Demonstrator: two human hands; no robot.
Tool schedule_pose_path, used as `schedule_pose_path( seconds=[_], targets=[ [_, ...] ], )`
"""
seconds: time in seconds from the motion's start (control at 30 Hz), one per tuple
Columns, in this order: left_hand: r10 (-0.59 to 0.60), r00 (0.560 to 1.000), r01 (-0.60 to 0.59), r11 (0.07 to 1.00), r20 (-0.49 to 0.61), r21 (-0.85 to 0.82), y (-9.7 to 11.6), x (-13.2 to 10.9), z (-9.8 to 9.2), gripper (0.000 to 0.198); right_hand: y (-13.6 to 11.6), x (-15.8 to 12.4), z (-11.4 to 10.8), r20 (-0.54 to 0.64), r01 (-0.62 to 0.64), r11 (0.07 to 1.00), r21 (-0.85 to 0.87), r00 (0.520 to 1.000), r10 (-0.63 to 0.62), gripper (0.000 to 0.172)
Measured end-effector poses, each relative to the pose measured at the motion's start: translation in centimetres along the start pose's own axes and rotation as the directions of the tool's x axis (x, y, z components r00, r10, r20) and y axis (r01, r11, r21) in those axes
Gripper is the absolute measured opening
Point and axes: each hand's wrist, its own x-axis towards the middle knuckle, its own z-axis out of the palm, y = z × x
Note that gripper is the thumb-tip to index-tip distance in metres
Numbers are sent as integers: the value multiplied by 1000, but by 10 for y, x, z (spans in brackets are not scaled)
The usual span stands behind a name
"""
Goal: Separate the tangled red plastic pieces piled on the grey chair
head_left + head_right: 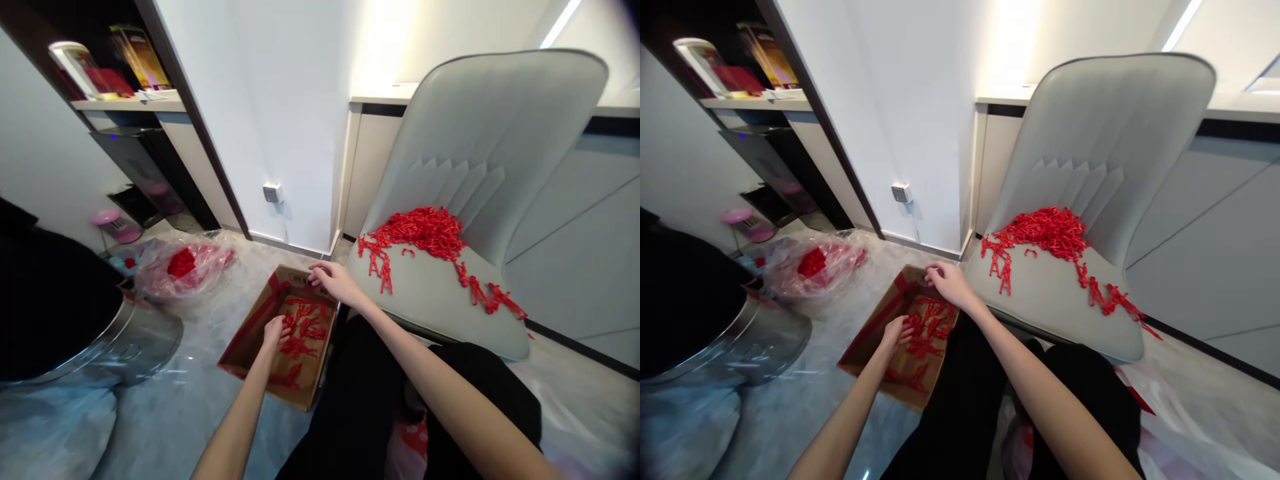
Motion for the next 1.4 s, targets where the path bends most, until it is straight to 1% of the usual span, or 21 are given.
schedule_pose_path(
  seconds=[0.07,0.1,0.2,0.27,0.33,0.4,0.43,0.5,0.57,0.6,0.7,0.77,0.83,0.9,1.0,1.03,1.07,1.1,1.2,1.3,1.4],
  targets=[
    [34,998,-36,998,46,56,10,-5,16,20,2,-21,-35,-79,150,989,17,986,-148,26],
    [52,995,-58,995,82,78,16,-8,25,20,5,-31,-52,-137,181,983,-7,974,-181,26],
    [115,968,-143,983,222,113,44,-26,62,22,14,-52,-104,-360,108,989,-103,923,-138,28],
    [182,932,-225,968,314,109,71,-43,91,24,21,-56,-136,-434,40,974,-225,891,-137,26],
    [346,833,-423,902,432,93,103,-65,124,27,26,-54,-167,-486,-63,956,-285,869,-88,25],
    [439,738,-577,804,511,142,134,-89,160,31,32,-51,-193,-493,-182,942,-280,870,22,24],
    [467,700,-647,735,540,203,147,-101,178,33,35,-50,-204,-504,-232,937,-262,861,72,25],
    [514,621,-774,520,591,361,162,-122,212,32,40,-53,-224,-552,-309,916,-257,825,124,26],
    [549,537,-834,231,640,501,163,-139,244,25,45,-61,-242,-626,-386,870,-307,770,121,27],
    [566,505,-832,118,652,542,158,-145,259,22,47,-68,-251,-666,-434,836,-336,737,115,26],
    [602,439,-818,-40,667,574,130,-158,294,22,55,-93,-279,-787,-603,735,-311,597,156,25],
    [545,409,-828,-115,732,549,110,-162,311,23,62,-109,-294,-838,-701,674,-231,496,228,24],
    [453,366,-862,-164,813,479,95,-165,325,22,70,-121,-302,-847,-769,613,-180,438,301,25],
    [384,299,-895,-204,874,396,84,-166,339,23,79,-126,-303,-824,-803,564,-193,445,351,27],
    [340,167,-930,-259,926,262,74,-170,360,31,89,-124,-296,-759,-797,522,-303,533,373,30],
    [335,143,-933,-269,931,240,72,-172,367,33,92,-124,-293,-742,-791,512,-336,557,373,32],
    [338,146,-929,-276,930,246,71,-175,374,34,95,-123,-291,-742,-786,503,-359,568,358,34],
    [349,167,-920,-280,922,273,70,-177,381,35,96,-123,-290,-744,-779,502,-376,576,337,36],
    [440,296,-862,-260,848,435,75,-180,398,35,99,-123,-289,-758,-770,506,-387,579,300,33],
    [567,410,-777,-193,714,600,86,-172,408,39,100,-120,-290,-745,-736,499,-457,623,238,34],
    [642,483,-690,-139,595,710,96,-156,409,41,101,-114,-289,-706,-701,439,-562,683,187,41]
  ],
)
